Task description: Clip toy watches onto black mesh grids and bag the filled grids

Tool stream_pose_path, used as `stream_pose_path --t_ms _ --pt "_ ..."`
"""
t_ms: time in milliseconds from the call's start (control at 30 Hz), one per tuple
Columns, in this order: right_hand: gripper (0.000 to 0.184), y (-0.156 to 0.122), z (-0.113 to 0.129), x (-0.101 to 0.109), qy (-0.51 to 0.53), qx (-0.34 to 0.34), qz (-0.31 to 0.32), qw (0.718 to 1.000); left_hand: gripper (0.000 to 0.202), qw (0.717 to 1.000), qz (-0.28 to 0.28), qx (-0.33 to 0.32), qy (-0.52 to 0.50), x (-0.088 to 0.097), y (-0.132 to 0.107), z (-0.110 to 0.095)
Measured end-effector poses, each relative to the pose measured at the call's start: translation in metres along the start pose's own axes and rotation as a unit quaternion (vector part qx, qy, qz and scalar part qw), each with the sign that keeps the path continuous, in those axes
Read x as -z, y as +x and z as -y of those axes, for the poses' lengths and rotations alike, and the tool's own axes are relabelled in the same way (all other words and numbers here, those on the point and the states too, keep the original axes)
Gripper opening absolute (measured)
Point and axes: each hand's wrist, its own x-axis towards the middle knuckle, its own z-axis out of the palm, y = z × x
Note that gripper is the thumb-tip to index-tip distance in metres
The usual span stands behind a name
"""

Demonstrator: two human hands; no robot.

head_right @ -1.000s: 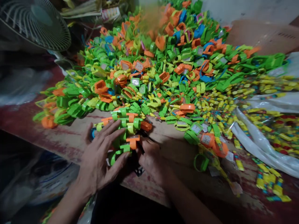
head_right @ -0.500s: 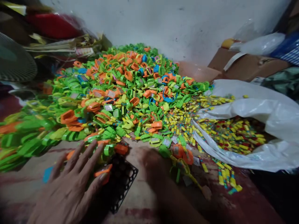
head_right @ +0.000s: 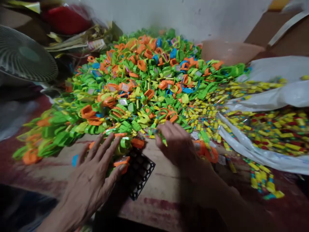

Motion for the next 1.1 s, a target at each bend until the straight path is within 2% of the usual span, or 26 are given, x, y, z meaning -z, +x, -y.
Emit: stream_pose_path --t_ms 67,133,267,333,433,500,533,633,733,833,933,1000,1100 --pt "0.012 -0.02 0.018 0.009 0.059 0.068 0.003 0.996 0.062 1.0 0.007 0.002 -0.005 -0.001 0.0 0.0" --pt "0.016 -0.046 0.029 0.01 0.102 0.119 0.045 0.987 0.064 1.0 0.009 0.003 -0.009 -0.002 -0.002 0.001" --pt "0.017 -0.091 0.026 0.005 0.123 0.153 0.146 0.969 0.064 1.0 0.013 0.005 -0.019 -0.003 -0.003 0.001" --pt "0.022 -0.102 0.024 0.006 0.124 0.113 0.154 0.974 0.064 1.0 0.013 0.006 -0.024 -0.002 -0.003 0.0" --pt "0.019 -0.1 0.036 0.012 0.105 -0.075 0.146 0.981 0.064 0.999 0.017 0.006 -0.031 -0.002 -0.003 -0.001" --pt "0.018 -0.09 0.055 0.013 0.062 -0.192 0.17 0.965 0.064 0.999 0.018 0.007 -0.037 -0.001 -0.003 -0.001" --pt "0.022 -0.084 0.064 0.012 0.031 -0.224 0.193 0.955 0.064 0.999 0.017 0.008 -0.041 -0.001 -0.002 -0.001" --pt "0.02 -0.068 0.082 0.007 -0.047 -0.245 0.255 0.934 0.064 0.998 0.012 0.01 -0.054 -0.001 -0.002 -0.001" --pt "0.01 -0.065 0.077 0.003 -0.004 -0.239 0.269 0.933 0.06 0.997 0.005 0.016 -0.073 -0.001 -0.003 -0.001" --pt "0.002 -0.066 0.064 -0.002 0.08 -0.247 0.235 0.937 0.058 0.996 -0.002 0.021 -0.084 -0.002 -0.004 -0.001" --pt "0.012 -0.059 0.061 -0.009 0.165 -0.261 0.147 0.94 0.056 0.997 -0.004 0.012 -0.082 -0.002 -0.005 -0.001" --pt "0.01 -0.048 0.067 -0.016 0.235 -0.276 0.115 0.925 0.054 0.997 -0.005 0.004 -0.08 -0.002 -0.005 0.0" --pt "0.012 -0.035 0.08 -0.026 0.293 -0.299 0.122 0.9 0.051 0.997 -0.004 0.003 -0.08 -0.001 -0.004 0.0"
